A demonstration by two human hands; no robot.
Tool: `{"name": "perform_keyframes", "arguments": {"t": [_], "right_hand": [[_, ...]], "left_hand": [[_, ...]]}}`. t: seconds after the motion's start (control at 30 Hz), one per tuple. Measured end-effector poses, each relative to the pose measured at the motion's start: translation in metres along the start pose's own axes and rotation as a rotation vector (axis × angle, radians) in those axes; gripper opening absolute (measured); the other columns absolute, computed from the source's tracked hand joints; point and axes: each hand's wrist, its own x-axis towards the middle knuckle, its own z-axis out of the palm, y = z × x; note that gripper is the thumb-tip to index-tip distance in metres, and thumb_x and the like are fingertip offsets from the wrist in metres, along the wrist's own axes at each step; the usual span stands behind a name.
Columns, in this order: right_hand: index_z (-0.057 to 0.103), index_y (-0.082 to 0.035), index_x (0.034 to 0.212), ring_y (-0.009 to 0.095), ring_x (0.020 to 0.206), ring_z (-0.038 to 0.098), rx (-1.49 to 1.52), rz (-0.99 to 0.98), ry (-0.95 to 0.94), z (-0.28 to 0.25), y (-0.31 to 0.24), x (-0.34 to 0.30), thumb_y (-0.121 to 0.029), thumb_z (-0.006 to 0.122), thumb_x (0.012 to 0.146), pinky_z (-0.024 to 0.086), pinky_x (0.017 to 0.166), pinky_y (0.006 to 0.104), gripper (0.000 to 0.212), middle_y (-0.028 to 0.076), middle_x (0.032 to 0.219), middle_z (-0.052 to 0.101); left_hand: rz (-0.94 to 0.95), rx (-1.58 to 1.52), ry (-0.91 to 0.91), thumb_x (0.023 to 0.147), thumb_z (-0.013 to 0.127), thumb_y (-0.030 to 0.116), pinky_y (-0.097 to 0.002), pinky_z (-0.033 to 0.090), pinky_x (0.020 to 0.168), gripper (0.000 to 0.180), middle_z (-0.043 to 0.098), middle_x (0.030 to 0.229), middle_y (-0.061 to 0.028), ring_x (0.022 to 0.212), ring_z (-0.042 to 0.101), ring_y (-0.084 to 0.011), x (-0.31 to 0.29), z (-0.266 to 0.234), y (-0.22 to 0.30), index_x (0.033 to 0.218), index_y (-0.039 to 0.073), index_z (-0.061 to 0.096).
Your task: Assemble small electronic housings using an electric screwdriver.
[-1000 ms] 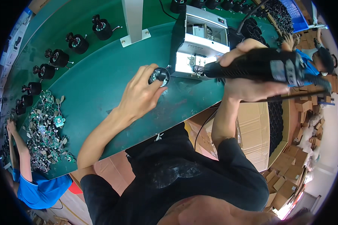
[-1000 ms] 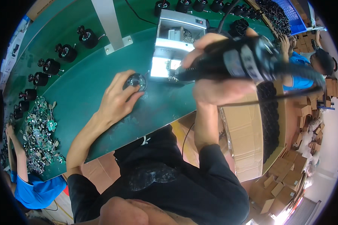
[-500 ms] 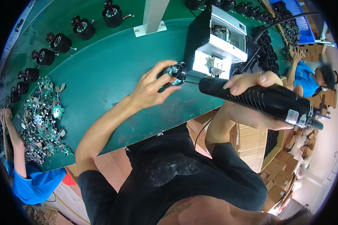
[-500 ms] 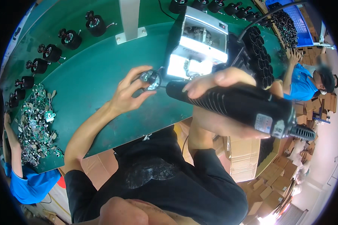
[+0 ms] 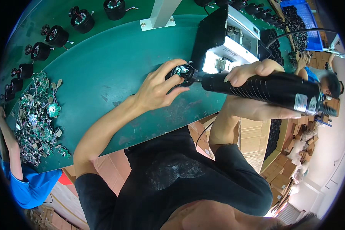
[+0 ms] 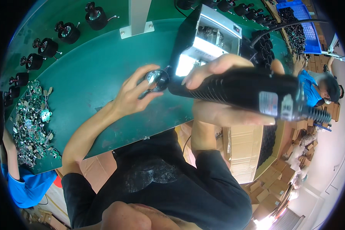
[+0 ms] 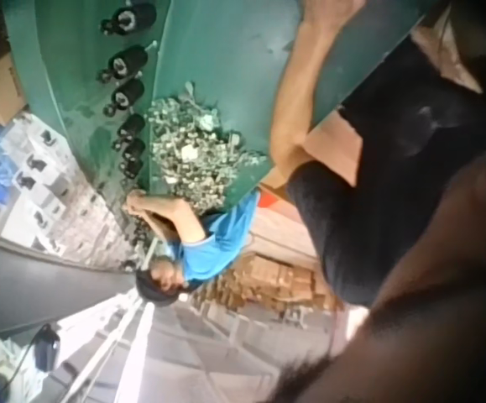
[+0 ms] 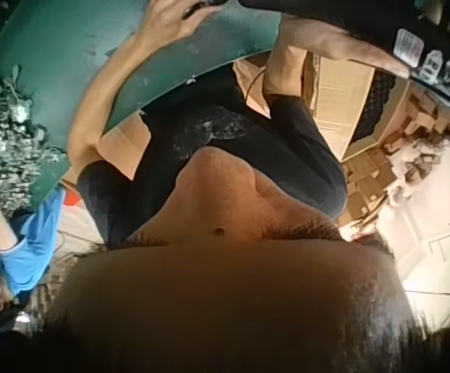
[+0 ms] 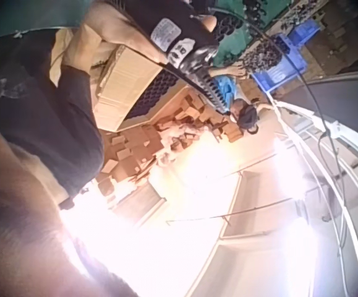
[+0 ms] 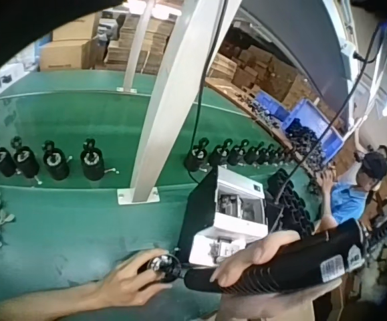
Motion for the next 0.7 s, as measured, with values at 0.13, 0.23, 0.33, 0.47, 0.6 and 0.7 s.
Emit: {"name": "perform_keyframes", "arguments": {"t": [0.13, 0.23, 0.33, 0.47, 0.6, 0.7], "right_hand": [[0.021, -0.025, 0.148, 0.021, 0.046, 0.062, 0.097, 0.019, 0.005, 0.005, 0.005, 0.0, -0.078, 0.035, 0.09, 0.052, 0.037, 0.0278, 0.079, 0.018, 0.083, 0.064], [0.021, -0.026, 0.148, 0.021, 0.047, 0.062, 0.146, 0.061, -0.017, 0.003, 0.009, -0.001, -0.078, 0.037, 0.089, 0.052, 0.037, 0.0281, 0.081, 0.017, 0.082, 0.063], [0.022, -0.025, 0.148, 0.02, 0.047, 0.063, 0.146, 0.057, -0.033, 0.003, 0.01, -0.004, -0.077, 0.036, 0.09, 0.053, 0.037, 0.028, 0.079, 0.016, 0.083, 0.063], [0.025, -0.022, 0.147, 0.02, 0.047, 0.064, 0.094, 0.004, -0.064, 0.002, 0.004, -0.005, -0.073, 0.028, 0.095, 0.054, 0.037, 0.0273, 0.073, 0.015, 0.087, 0.065], [0.031, -0.02, 0.145, 0.021, 0.048, 0.065, -0.022, -0.067, -0.176, -0.007, -0.023, -0.005, -0.072, 0.025, 0.096, 0.054, 0.038, 0.0295, 0.072, 0.017, 0.092, 0.067], [0.027, -0.018, 0.145, 0.022, 0.049, 0.065, -0.193, -0.149, -0.119, -0.038, -0.042, 0.011, -0.069, 0.03, 0.097, 0.053, 0.037, 0.0289, 0.071, 0.02, 0.092, 0.067]], "left_hand": [[-0.018, -0.003, -0.003, 0.073, 0.079, 0.003, -0.0359, 0.053, 0.075, 0.024, 0.055, 0.128, -0.0165, 0.091, 0.062, -0.0288, -0.001, 0.0, 0.001, 0.079, 0.0, 0.056], [-0.003, -0.011, 0.007, 0.073, 0.079, 0.003, -0.0362, 0.053, 0.076, 0.024, 0.055, 0.127, -0.0167, 0.092, 0.062, -0.0296, 0.001, 0.002, 0.0, 0.079, 0.0, 0.056], [0.002, -0.01, 0.001, 0.073, 0.079, 0.004, -0.0363, 0.053, 0.077, 0.023, 0.055, 0.127, -0.0167, 0.093, 0.062, -0.03, 0.001, 0.002, 0.0, 0.079, 0.0, 0.057], [0.009, -0.002, -0.021, 0.073, 0.079, 0.004, -0.0362, 0.054, 0.078, 0.022, 0.055, 0.128, -0.0167, 0.095, 0.063, -0.0303, 0.0, 0.001, 0.001, 0.079, 0.0, 0.058], [0.004, 0.025, -0.029, 0.074, 0.08, 0.006, -0.0364, 0.054, 0.081, 0.027, 0.057, 0.127, -0.0171, 0.099, 0.064, -0.0313, -0.002, -0.001, -0.003, 0.088, 0.0, 0.058], [-0.096, -0.067, -0.009, 0.074, 0.08, 0.007, -0.0371, 0.054, 0.084, 0.034, 0.058, 0.127, -0.0173, 0.102, 0.064, -0.0321, -0.002, 0.002, 0.001, 0.098, 0.0, 0.058]]}}
